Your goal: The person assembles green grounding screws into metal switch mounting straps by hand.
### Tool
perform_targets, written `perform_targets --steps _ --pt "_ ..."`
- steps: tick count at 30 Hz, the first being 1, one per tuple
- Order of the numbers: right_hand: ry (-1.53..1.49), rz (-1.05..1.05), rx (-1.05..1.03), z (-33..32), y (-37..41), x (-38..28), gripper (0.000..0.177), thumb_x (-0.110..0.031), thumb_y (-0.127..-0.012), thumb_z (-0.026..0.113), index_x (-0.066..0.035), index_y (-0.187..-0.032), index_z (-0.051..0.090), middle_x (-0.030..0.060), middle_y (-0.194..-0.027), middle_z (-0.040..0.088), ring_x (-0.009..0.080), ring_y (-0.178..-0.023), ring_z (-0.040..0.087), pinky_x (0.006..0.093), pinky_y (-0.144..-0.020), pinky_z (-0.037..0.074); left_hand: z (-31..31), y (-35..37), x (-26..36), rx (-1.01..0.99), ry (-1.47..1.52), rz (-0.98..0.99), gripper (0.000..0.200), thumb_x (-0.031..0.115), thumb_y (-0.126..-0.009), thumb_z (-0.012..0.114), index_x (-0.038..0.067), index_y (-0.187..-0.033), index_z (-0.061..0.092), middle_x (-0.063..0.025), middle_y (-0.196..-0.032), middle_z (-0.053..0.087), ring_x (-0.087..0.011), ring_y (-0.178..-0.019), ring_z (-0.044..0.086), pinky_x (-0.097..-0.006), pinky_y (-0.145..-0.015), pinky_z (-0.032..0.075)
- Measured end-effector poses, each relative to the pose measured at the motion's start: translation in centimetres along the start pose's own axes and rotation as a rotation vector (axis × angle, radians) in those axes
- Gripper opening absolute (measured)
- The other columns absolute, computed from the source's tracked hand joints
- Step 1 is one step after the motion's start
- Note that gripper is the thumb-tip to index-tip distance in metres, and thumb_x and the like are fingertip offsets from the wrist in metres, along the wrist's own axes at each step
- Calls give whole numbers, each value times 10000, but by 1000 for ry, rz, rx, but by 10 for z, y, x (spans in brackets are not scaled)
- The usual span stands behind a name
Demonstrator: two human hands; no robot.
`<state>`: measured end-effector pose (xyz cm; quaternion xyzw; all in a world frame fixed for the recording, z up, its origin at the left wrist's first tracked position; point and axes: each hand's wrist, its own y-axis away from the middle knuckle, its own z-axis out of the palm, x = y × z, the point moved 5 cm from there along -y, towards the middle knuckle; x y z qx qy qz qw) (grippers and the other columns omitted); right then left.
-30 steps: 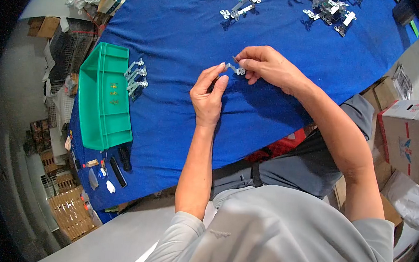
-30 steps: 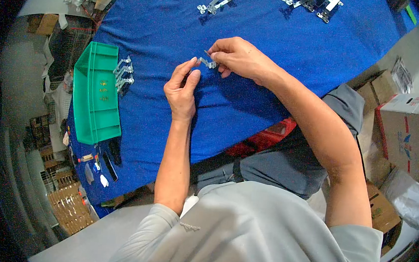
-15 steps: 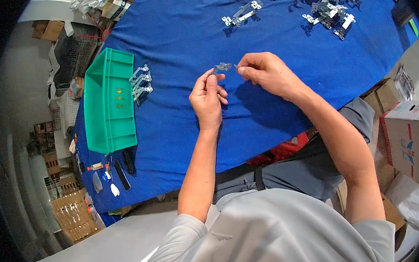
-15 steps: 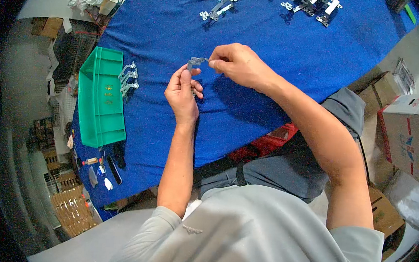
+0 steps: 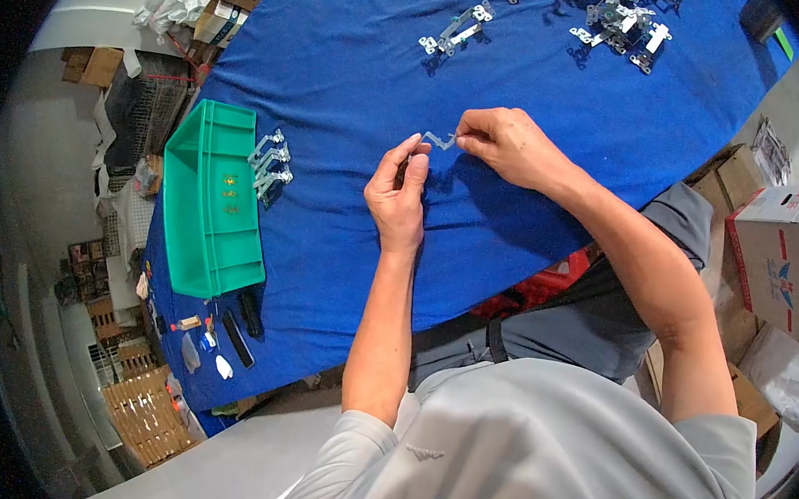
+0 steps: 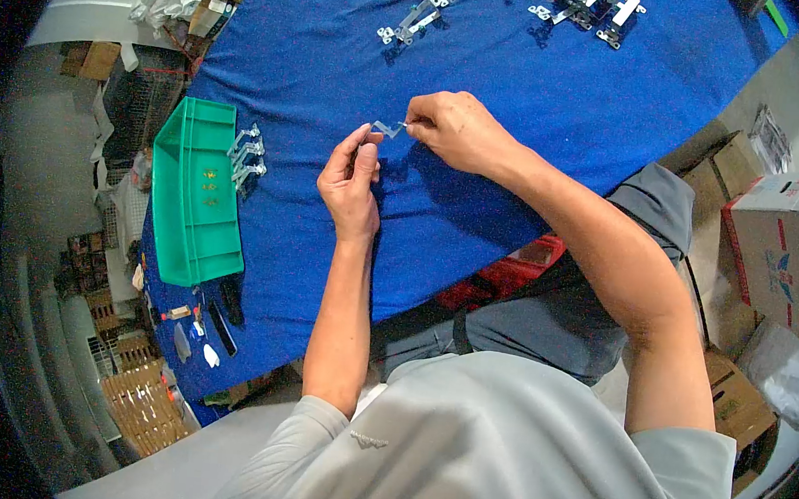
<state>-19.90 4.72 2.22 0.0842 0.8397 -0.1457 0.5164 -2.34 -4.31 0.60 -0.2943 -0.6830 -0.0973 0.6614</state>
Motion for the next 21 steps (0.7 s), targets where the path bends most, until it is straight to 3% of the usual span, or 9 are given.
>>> perform_targets --steps 4,7,10,15,18,21 --pt "-264 223 -75 5 1 8 197 -145 -934 620 17 -1015 696 122 -780 698 205 -735 698 364 -667 574 1 0 4 -48 -17 20 262 68 -947 707 13 -1204 716 -76 -1092 728 -101 -919 642 -228 -779 505" --pt "-521 281 -128 12 0 10 167 -115 -982 594 11 -1065 666 33 -826 643 106 -733 613 253 -681 548 3 0 6 -62 -26 20 265 76 -937 725 15 -1194 722 -74 -1122 715 -118 -989 642 -247 -856 502" --pt "-613 259 -97 15 -3 17 236 -159 -962 617 32 -1077 693 67 -797 689 141 -706 662 317 -629 579 3 1 7 -73 -58 40 261 74 -937 721 7 -1189 722 -84 -1116 718 -133 -1004 650 -260 -878 507" --pt "-456 203 -24 8 -2 12 261 -239 -976 637 5 -1038 706 43 -784 674 117 -687 634 296 -580 538 5 -1 11 -129 -122 109 241 77 -947 706 -5 -1172 725 -93 -1093 723 -155 -1024 654 -271 -908 505" --pt "-481 191 66 -3 -3 9 252 -250 -977 644 -12 -1019 711 28 -764 663 107 -659 617 278 -554 507 4 -2 6 -93 -190 68 248 96 -996 646 -7 -1217 691 -101 -1110 724 -97 -818 655 -234 -687 540" --pt "-416 183 9 -7 -4 5 246 -239 -970 650 -1 -966 712 39 -739 664 111 -625 608 293 -550 495 3 1 1 70 19 -140 262 151 -1036 599 -20 -1227 656 -130 -1052 725 -75 -665 615 -215 -527 517"
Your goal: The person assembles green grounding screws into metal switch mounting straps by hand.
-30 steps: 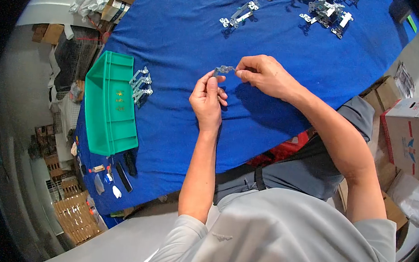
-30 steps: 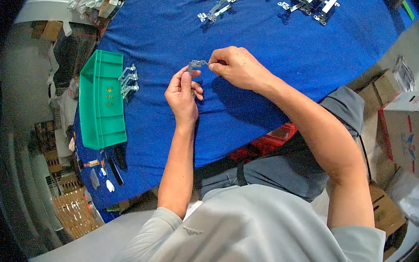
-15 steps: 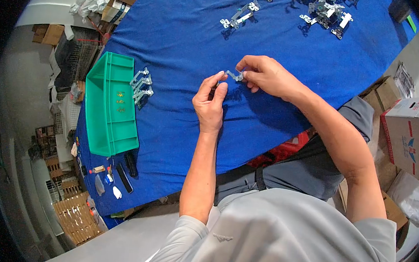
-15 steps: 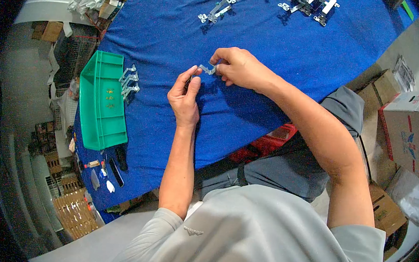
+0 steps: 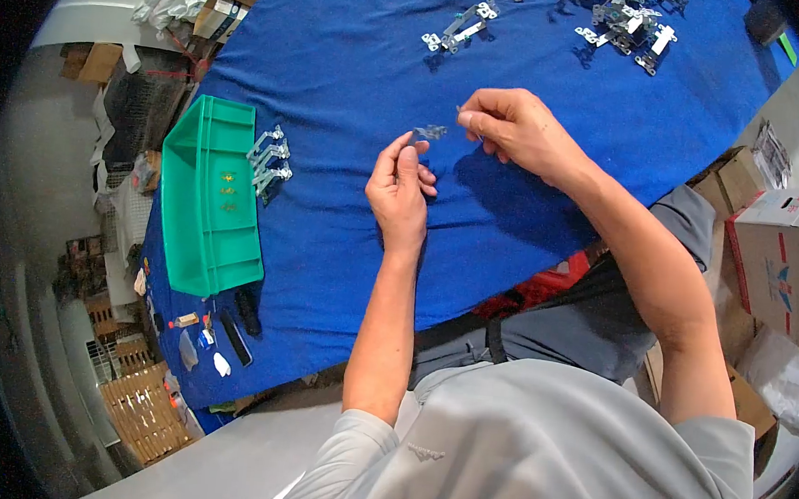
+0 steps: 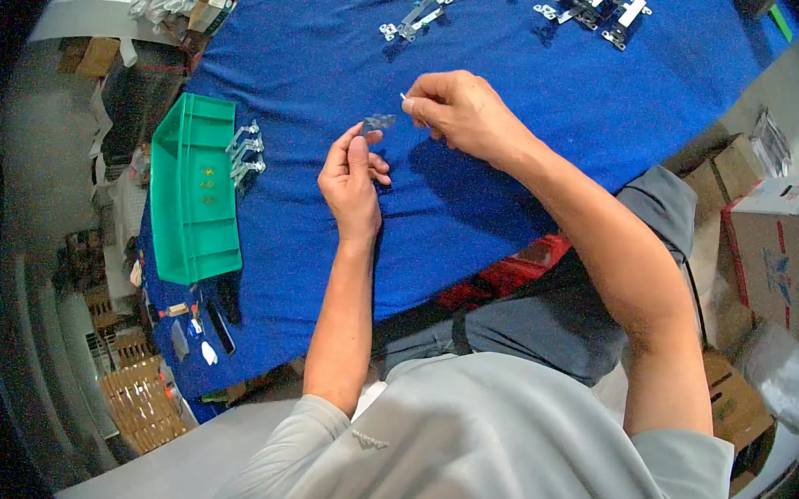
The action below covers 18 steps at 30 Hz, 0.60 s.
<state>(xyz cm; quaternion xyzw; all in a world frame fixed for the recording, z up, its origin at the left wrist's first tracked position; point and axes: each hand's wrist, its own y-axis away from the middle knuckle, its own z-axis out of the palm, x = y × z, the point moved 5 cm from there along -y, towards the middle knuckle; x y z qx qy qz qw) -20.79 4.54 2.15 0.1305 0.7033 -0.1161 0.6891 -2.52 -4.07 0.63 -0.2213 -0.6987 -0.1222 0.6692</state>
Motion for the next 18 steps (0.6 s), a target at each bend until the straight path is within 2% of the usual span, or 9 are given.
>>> perform_targets --steps 1,3,6,13,15,18 --pt "28 -8 -32 3 2 -1 248 -235 -969 650 5 -953 712 44 -733 666 114 -620 607 301 -551 494 1 -1 -1 30 39 8 277 182 -1054 572 -28 -1225 631 -149 -1004 723 -84 -611 609 -214 -477 513" --pt "74 -5 -78 8 5 -3 258 -225 -964 649 20 -917 712 64 -711 670 127 -608 610 322 -563 499 1 -2 1 21 38 -1 275 179 -1052 574 -31 -1220 632 -147 -1001 723 -87 -616 612 -214 -482 515" --pt "164 0 -114 12 4 3 243 -216 -987 645 17 -940 701 21 -722 644 92 -630 559 283 -557 467 2 -1 0 2 47 -2 272 177 -1052 575 -32 -1214 635 -145 -999 722 -89 -619 616 -214 -482 514" --pt "217 -1 -96 12 5 1 240 -215 -964 655 18 -938 706 60 -711 663 131 -628 610 324 -575 492 1 -1 -1 -53 48 22 257 160 -1045 587 -21 -1218 646 -126 -1002 724 -80 -632 612 -203 -487 503" --pt "283 -63 -76 10 4 1 230 -214 -944 660 7 -923 719 94 -705 684 170 -624 657 359 -572 504 1 1 2 -49 30 42 254 136 -1031 606 -15 -1228 657 -107 -1005 725 -76 -665 612 -209 -527 505" --pt "323 -101 -18 8 5 0 210 -198 -941 646 -2 -931 720 100 -713 689 173 -656 671 341 -595 530 0 0 3 -77 -21 112 255 92 -999 645 -6 -1232 678 -85 -1033 720 -85 -772 626 -225 -641 517"
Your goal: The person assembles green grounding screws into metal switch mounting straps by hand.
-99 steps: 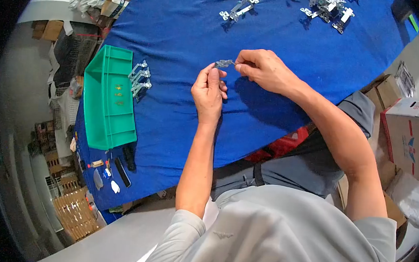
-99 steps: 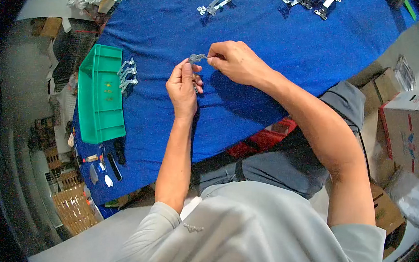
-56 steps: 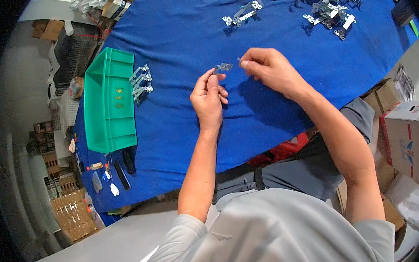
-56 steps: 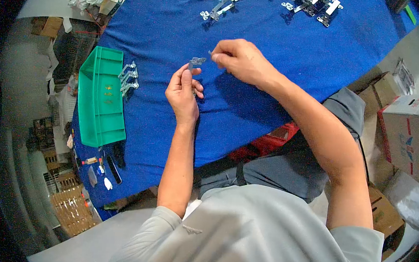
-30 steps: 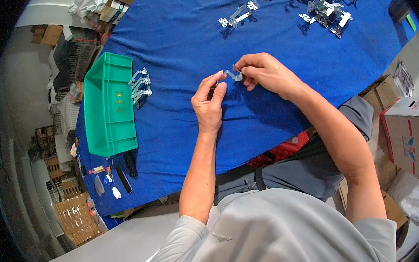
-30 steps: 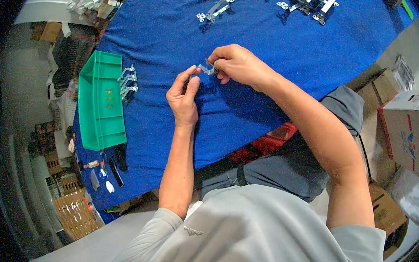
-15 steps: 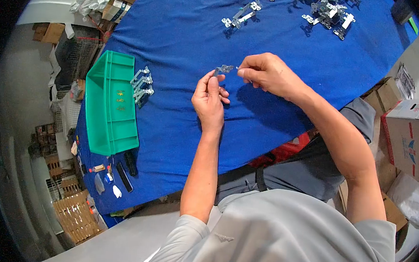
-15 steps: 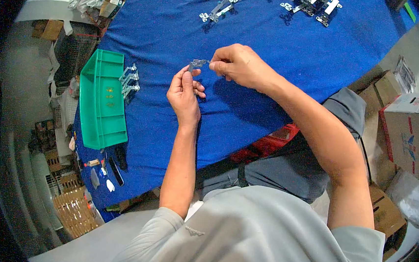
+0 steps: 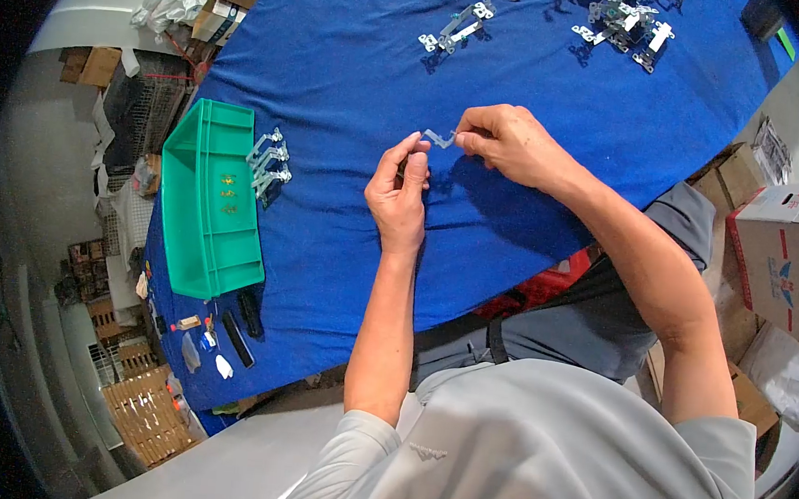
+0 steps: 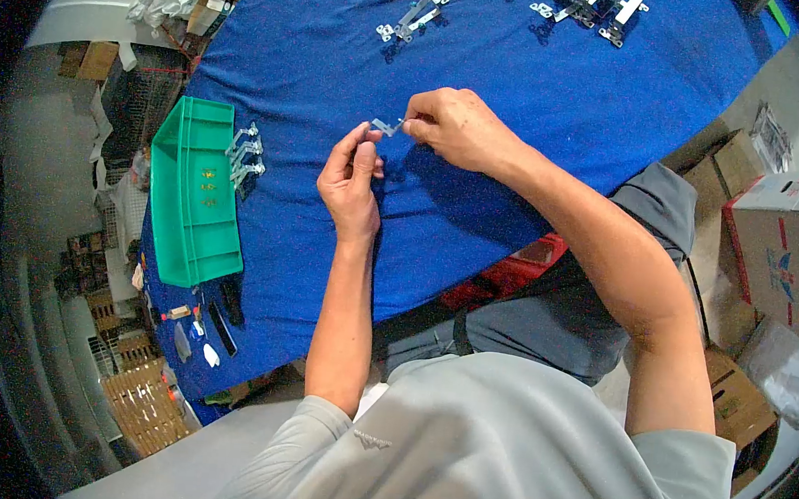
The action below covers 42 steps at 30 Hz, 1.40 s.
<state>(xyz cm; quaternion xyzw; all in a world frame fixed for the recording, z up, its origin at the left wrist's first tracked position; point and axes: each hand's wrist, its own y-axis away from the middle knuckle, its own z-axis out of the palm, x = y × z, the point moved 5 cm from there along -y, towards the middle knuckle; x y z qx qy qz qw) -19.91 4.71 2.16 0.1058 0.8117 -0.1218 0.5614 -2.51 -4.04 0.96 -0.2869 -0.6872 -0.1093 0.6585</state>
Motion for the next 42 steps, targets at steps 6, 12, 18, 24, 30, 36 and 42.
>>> perform_targets --steps 6,12,18,24,30,36,42 --pt "-356 145 -15 5 -1 8 211 -178 -940 638 14 -976 717 84 -746 682 144 -683 654 304 -610 557 -1 0 2 -31 -67 98 256 67 -944 709 4 -1191 718 -87 -1120 701 -140 -994 642 -261 -876 500" --pt "-310 176 -137 7 -4 12 230 -205 -964 638 4 -1033 704 51 -792 678 116 -687 618 288 -595 529 3 0 10 -83 -150 134 245 68 -941 712 4 -1178 727 -80 -1113 706 -147 -1033 640 -261 -890 499" --pt "-409 95 152 -9 -2 0 209 -234 -1014 613 -40 -957 666 -16 -779 620 57 -654 532 224 -535 434 3 1 1 -28 -65 -13 257 154 -1010 645 -14 -1199 687 -108 -1024 716 -115 -781 658 -239 -662 536" --pt "-269 133 -107 5 0 2 211 -207 -1000 619 -10 -946 669 5 -770 640 78 -658 547 261 -589 467 0 1 -6 100 32 -106 293 214 -1046 594 -34 -1195 641 -135 -945 710 -107 -609 630 -226 -477 519" --pt "-159 133 -102 5 2 -1 231 -200 -986 628 26 -963 672 50 -753 665 116 -671 605 302 -603 497 1 1 -5 83 20 -95 284 207 -1044 598 -31 -1192 647 -131 -950 711 -103 -611 628 -227 -479 521" --pt "9 4 -43 0 0 -2 196 -176 -978 618 12 -973 672 59 -760 669 126 -666 617 304 -607 517 0 1 -2 30 11 -22 240 99 -999 648 -13 -1208 680 -96 -1005 720 -93 -762 646 -236 -650 537" --pt "-339 198 -61 5 0 10 182 -155 -985 605 9 -1013 681 40 -800 648 115 -701 600 279 -640 538 0 1 3 -12 -53 81 242 62 -935 721 0 -1169 726 -81 -1111 704 -130 -976 641 -250 -867 505"
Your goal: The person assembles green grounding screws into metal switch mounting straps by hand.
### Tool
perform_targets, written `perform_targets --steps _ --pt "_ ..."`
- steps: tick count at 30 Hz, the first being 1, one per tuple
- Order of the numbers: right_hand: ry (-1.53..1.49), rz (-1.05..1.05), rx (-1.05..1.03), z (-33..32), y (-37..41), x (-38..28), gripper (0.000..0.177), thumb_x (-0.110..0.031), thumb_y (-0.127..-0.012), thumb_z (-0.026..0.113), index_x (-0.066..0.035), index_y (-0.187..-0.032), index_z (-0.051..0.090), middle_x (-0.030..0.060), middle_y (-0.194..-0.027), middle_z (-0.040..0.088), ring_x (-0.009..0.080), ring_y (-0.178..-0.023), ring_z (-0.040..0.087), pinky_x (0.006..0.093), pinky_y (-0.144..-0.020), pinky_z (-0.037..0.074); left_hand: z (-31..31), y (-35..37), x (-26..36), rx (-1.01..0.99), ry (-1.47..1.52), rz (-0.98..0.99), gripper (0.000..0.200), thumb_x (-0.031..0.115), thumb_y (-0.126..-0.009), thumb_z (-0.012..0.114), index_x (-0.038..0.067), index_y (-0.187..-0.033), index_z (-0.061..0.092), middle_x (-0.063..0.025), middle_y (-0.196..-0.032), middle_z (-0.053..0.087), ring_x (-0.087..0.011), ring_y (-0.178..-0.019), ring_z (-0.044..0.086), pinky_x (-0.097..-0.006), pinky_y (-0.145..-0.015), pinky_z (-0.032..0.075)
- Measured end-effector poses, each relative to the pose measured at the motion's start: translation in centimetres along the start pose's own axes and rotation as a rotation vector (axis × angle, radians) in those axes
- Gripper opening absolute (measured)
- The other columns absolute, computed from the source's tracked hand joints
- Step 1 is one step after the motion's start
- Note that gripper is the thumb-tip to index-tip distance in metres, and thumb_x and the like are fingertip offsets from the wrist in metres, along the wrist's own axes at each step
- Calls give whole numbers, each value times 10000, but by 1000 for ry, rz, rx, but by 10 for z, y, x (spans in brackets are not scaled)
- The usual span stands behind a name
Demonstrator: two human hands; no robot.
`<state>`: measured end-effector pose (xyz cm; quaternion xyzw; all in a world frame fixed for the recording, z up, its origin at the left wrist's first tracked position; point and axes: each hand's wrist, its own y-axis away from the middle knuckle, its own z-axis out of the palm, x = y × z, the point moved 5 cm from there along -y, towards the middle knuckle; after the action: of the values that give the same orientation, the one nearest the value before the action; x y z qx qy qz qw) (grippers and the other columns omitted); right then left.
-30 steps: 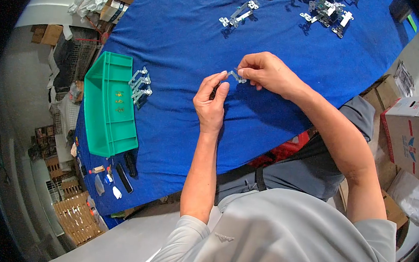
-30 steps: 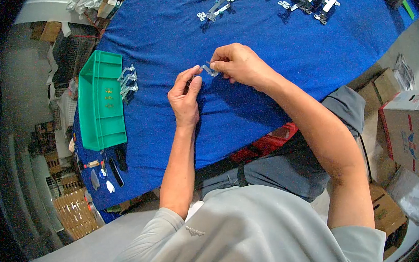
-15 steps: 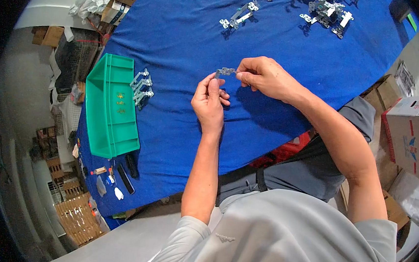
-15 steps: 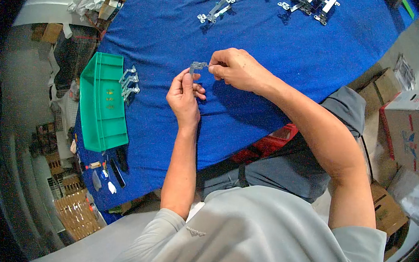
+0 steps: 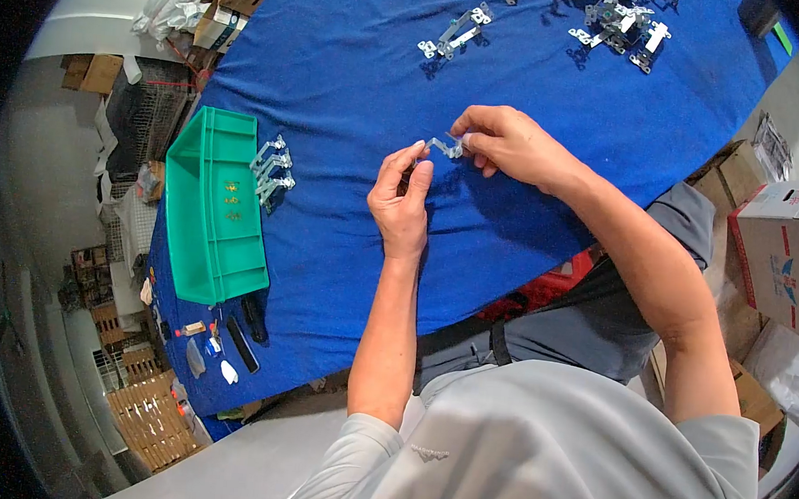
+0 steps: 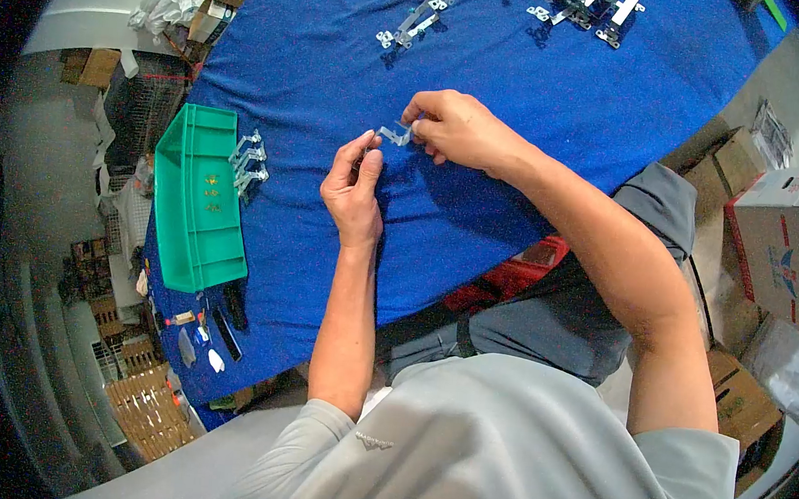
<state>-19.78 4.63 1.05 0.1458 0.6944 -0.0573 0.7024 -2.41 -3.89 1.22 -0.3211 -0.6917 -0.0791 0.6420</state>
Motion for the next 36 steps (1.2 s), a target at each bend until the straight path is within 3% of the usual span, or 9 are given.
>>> perform_targets --steps 3,7,10,12,16,20,30,33,36 --pt "-150 5 -46 1 -2 -2 191 -170 -998 603 -2 -1038 686 28 -824 641 102 -720 587 267 -640 528 1 -1 2 -15 -19 -9 239 63 -928 728 -5 -1157 730 -87 -1116 705 -145 -1014 648 -262 -899 504" --pt "5 -7 -54 0 -4 1 216 -197 -1002 598 4 -1026 676 34 -822 653 98 -701 591 267 -598 510 2 -1 1 -53 -71 20 240 64 -923 733 -9 -1151 732 -94 -1112 708 -154 -1033 652 -269 -918 503" --pt "37 -74 77 -5 -2 -5 238 -205 -976 613 23 -985 679 69 -775 678 126 -678 627 303 -588 517 4 -1 3 -87 -119 34 234 78 -971 682 -21 -1182 708 -89 -1055 722 -115 -903 663 -247 -788 531" --pt "-7 -164 187 -8 -3 -9 239 -211 -975 616 20 -964 676 67 -768 681 125 -663 624 312 -584 511 3 0 0 -15 -23 -90 236 129 -998 662 -20 -1178 698 -90 -1015 719 -102 -798 655 -236 -709 533" --pt "61 -95 48 -6 1 -13 244 -218 -967 620 17 -947 682 70 -762 693 143 -639 630 330 -597 519 1 0 -7 110 99 -198 274 209 -1046 603 -19 -1186 661 -80 -937 711 -69 -631 611 -211 -542 508" --pt "149 -83 -53 4 0 -8 225 -215 -1003 610 0 -953 651 23 -768 643 90 -663 568 275 -573 473 1 0 -6 118 98 -202 278 219 -1047 600 -18 -1183 653 -79 -929 705 -72 -631 613 -213 -531 518" --pt "289 -146 19 0 2 -11 227 -197 -975 631 27 -950 654 71 -729 659 131 -652 617 314 -606 505 1 1 -7 98 97 -179 261 195 -1037 618 -17 -1180 668 -78 -942 711 -63 -653 609 -205 -535 500" --pt "327 -196 51 -1 2 -11 249 -212 -935 630 29 -909 686 183 -781 702 313 -740 701 443 -701 531 1 1 -7 68 76 -149 241 142 -1014 641 -12 -1197 674 -94 -990 720 -73 -700 624 -208 -558 505" --pt "314 -187 29 -1 -1 -8 176 -147 -966 615 23 -995 654 76 -759 664 140 -666 631 311 -616 522 0 1 -5 40 53 -89 241 86 -982 669 -5 -1205 689 -85 -1050 721 -84 -803 637 -213 -647 515"
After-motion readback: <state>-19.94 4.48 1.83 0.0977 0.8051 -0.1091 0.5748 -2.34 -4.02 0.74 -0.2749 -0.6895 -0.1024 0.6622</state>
